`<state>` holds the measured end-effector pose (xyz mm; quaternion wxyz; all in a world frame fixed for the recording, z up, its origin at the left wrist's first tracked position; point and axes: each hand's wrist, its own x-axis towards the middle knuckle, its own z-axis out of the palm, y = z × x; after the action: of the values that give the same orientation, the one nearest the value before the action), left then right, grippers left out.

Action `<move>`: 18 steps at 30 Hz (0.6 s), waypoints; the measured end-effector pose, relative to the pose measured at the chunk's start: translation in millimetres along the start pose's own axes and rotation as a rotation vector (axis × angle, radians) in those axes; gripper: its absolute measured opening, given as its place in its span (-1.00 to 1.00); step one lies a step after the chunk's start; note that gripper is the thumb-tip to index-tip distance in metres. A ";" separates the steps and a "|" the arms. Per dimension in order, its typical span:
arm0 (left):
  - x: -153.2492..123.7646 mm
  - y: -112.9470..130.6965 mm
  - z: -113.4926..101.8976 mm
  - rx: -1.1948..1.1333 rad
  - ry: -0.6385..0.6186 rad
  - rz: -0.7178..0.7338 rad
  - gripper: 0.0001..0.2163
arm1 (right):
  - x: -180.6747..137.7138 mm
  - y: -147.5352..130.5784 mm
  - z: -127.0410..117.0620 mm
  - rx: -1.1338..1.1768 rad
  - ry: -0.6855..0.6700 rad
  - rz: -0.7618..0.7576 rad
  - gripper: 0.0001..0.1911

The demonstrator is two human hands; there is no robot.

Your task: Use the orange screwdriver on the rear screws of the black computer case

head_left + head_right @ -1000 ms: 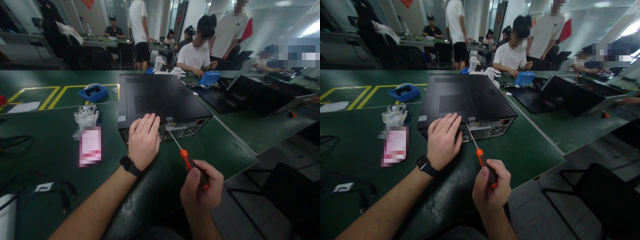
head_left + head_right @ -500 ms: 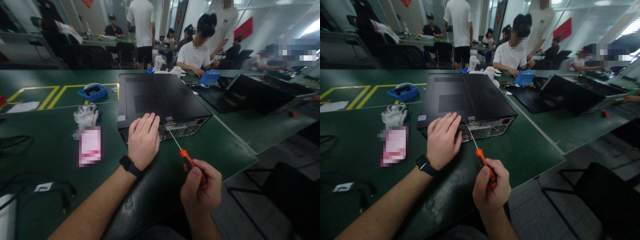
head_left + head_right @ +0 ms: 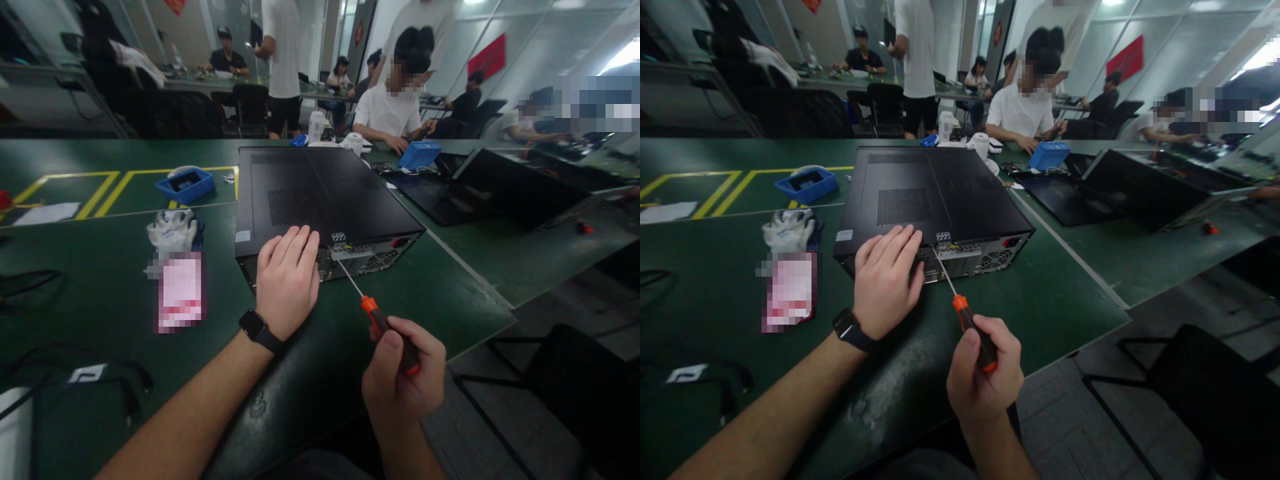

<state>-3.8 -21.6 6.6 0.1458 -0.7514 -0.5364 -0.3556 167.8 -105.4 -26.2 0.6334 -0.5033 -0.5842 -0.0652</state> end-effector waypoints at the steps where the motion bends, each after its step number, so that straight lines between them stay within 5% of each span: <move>1: 0.0 0.2 0.0 -0.009 -0.001 -0.005 -0.52 | 0.2 -0.1 0.0 0.011 -0.007 0.003 -0.74; 7: -0.5 0.6 0.4 -0.012 -0.001 -0.004 -0.51 | 5.3 -0.4 1.9 0.086 -0.016 -0.099 -0.68; 18: 0.3 0.3 0.3 0.027 0.013 0.012 -0.55 | -2.5 2.6 -2.2 0.059 -0.048 0.015 -0.69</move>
<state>-3.3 -21.3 6.6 0.1614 -0.7502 -0.5356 -0.3525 170.3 -107.0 -29.3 0.6344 -0.4903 -0.5968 -0.0311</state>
